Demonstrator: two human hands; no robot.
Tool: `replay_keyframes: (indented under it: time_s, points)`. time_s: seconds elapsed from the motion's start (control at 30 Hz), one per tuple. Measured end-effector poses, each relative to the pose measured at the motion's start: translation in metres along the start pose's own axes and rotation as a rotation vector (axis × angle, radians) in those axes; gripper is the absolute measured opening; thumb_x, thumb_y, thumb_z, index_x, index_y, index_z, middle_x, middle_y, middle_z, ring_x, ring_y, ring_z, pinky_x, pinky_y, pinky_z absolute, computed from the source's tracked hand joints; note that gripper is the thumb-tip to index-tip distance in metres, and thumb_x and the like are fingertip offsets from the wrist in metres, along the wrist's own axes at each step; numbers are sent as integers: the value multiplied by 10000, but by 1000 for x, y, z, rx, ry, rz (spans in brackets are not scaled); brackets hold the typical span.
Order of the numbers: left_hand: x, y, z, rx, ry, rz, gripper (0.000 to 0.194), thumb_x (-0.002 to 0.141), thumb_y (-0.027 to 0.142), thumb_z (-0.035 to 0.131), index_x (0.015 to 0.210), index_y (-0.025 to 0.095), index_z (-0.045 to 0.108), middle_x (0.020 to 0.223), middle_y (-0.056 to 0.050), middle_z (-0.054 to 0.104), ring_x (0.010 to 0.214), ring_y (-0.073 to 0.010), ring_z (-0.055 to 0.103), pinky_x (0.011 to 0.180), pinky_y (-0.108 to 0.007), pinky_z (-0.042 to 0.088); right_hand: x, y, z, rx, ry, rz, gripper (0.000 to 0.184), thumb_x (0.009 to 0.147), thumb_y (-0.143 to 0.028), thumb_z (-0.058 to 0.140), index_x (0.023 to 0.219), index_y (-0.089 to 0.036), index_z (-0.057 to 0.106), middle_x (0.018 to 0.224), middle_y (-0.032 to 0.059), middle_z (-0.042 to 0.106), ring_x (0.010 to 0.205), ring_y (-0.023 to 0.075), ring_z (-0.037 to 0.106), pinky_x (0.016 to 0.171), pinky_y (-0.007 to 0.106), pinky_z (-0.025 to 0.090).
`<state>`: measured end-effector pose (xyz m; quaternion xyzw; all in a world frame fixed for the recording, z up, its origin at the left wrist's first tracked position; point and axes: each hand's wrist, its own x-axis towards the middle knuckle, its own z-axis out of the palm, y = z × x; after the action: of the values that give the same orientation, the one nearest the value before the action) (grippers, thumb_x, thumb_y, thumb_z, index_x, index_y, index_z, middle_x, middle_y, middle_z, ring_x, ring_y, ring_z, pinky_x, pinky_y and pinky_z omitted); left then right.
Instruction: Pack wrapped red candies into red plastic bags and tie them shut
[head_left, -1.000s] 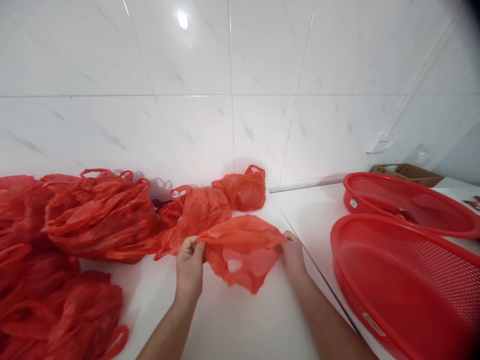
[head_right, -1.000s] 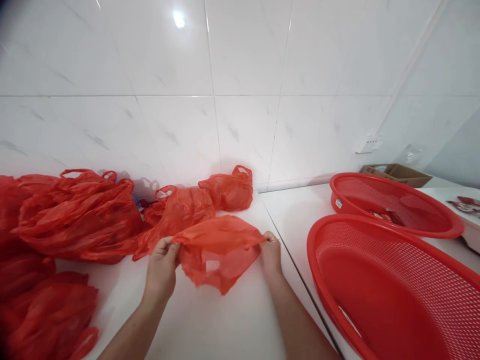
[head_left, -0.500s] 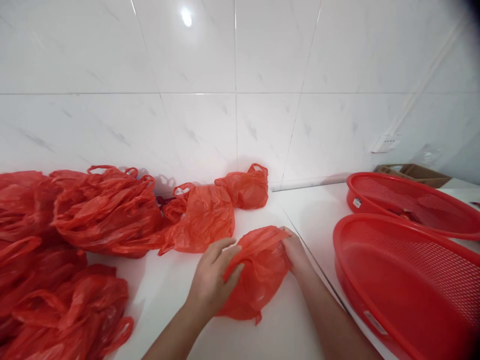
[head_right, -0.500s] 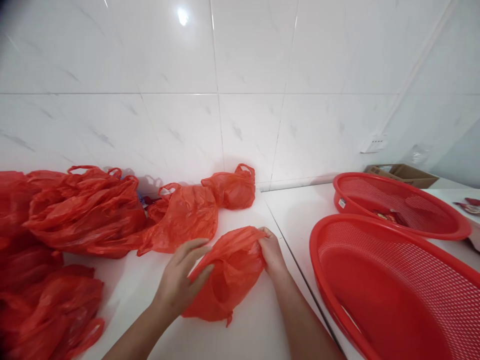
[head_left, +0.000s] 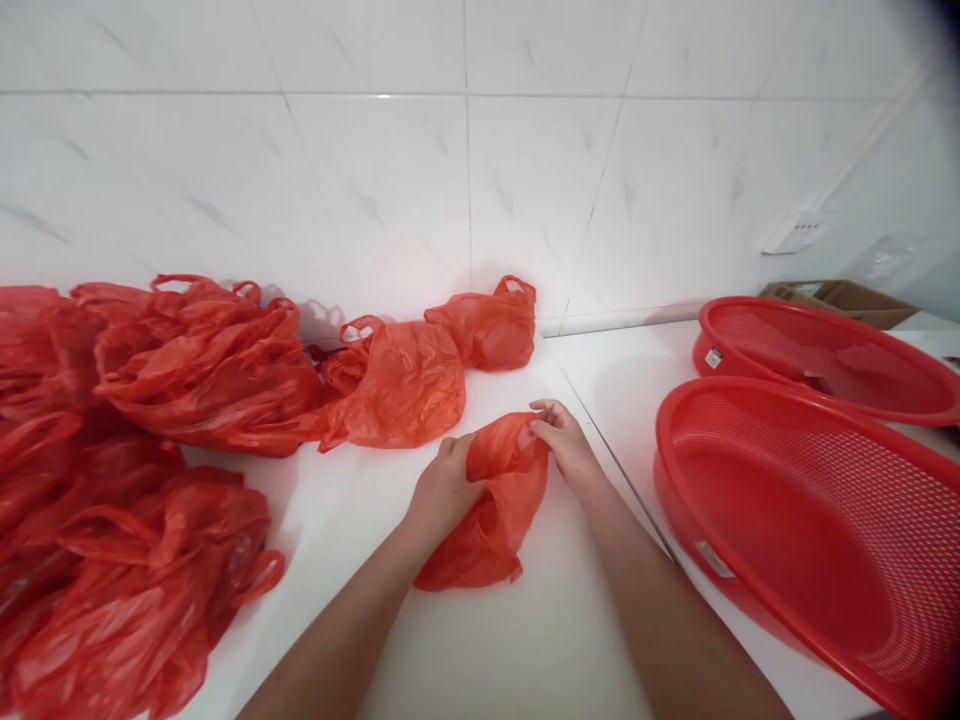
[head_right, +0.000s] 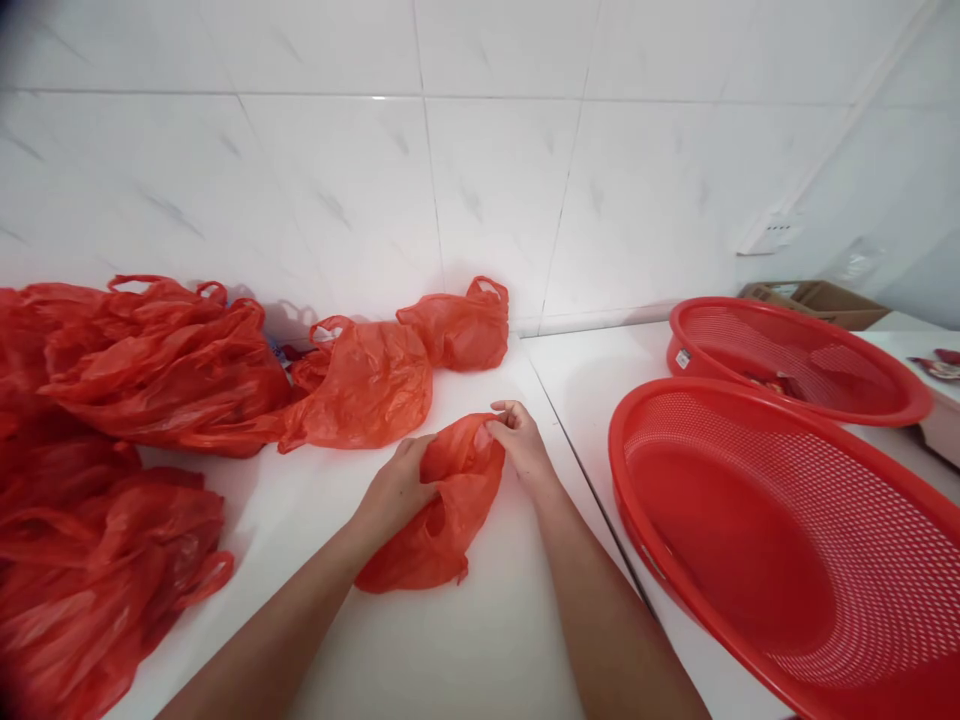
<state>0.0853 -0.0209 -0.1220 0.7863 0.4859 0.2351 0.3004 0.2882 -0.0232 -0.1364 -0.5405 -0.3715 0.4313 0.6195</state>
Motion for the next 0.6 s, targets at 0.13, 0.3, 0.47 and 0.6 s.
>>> replay_keyframes:
  time_s: [0.13,0.3,0.47,0.6]
  points:
    - [3,-12,4,-17,50,-35,323,714,229,601,1037,224,601,998,-56,583,810,-199,592,683,-292,432,-16,-24,3,-203,90,-193,376,690,-303,647,1044,-227,548,1115,37,569,1035,198,523,845,326,420]
    - [9,-19,4,-95,82,-35,70,725,173,540,745,195,603,780,-14,614,697,-160,561,648,-268,406,-68,-47,21,-602,-59,-548,262,841,-282,528,1099,-236,539,1170,57,564,1098,209,506,920,386,411]
    - [16,-23,-12,-242,139,-18,124,728,156,465,693,184,581,677,21,606,653,-130,553,627,-233,408,-104,-37,23,-1041,-503,-662,501,794,-227,605,1275,-217,465,1196,68,569,1227,257,400,1089,494,216]
    - [18,-32,-39,-373,224,-54,164,736,193,437,800,177,587,652,26,591,596,-121,552,549,-210,407,-107,-38,-4,-1234,-476,-629,381,774,-16,465,1053,-238,598,879,13,605,946,187,533,1095,521,161]
